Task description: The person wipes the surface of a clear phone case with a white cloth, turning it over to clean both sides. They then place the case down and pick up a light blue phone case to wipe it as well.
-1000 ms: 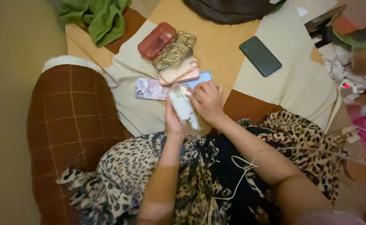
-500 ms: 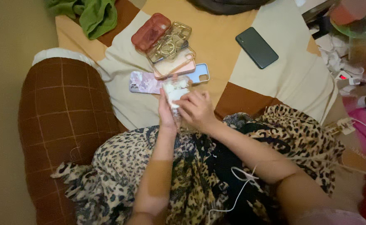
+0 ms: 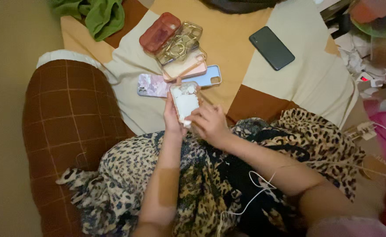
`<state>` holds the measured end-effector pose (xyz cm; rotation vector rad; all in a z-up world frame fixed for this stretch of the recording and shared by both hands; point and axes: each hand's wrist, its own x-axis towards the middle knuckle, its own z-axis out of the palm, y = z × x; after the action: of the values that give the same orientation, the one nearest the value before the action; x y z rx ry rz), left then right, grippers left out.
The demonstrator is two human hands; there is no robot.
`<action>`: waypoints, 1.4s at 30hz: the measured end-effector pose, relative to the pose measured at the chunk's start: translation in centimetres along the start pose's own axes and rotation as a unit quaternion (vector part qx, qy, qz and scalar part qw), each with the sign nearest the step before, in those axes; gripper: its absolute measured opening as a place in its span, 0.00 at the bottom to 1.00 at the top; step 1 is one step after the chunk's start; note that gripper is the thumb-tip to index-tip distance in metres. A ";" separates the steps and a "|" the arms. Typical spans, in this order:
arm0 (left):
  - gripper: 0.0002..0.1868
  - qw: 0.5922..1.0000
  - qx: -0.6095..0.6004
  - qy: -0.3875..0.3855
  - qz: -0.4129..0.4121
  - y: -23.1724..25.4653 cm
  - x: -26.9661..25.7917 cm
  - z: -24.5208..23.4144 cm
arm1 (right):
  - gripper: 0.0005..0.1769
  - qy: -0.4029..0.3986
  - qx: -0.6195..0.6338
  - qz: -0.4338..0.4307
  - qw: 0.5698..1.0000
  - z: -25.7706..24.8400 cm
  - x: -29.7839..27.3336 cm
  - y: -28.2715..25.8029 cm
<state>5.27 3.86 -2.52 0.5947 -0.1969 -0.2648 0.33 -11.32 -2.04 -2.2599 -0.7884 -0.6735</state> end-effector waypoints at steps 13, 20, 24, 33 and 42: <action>0.32 0.994 -0.007 0.107 -0.028 -0.4 0.5 -1.2 | 0.13 -0.004 0.016 0.024 1.000 -0.2 0.6 -0.4; 0.33 0.989 -0.015 0.106 -0.100 -1.6 0.2 -1.4 | 0.13 0.059 -0.084 0.098 0.990 -1.8 5.1 1.8; 0.31 0.994 -0.050 0.004 -0.094 -1.9 0.4 -1.7 | 0.13 0.022 -0.057 0.099 0.993 -1.7 3.8 0.2; 0.32 0.987 0.016 0.027 -0.156 -1.1 0.1 -0.9 | 0.15 0.069 -0.090 0.063 0.991 -0.3 2.7 2.4; 0.32 0.991 0.008 0.010 -0.130 -0.2 0.1 -1.3 | 0.14 -0.019 0.029 0.041 0.999 0.3 -0.7 -0.9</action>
<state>5.71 4.37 -3.69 0.6384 -0.1007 -0.5092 -0.68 -10.78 -2.30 -2.2454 -0.7202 -0.5648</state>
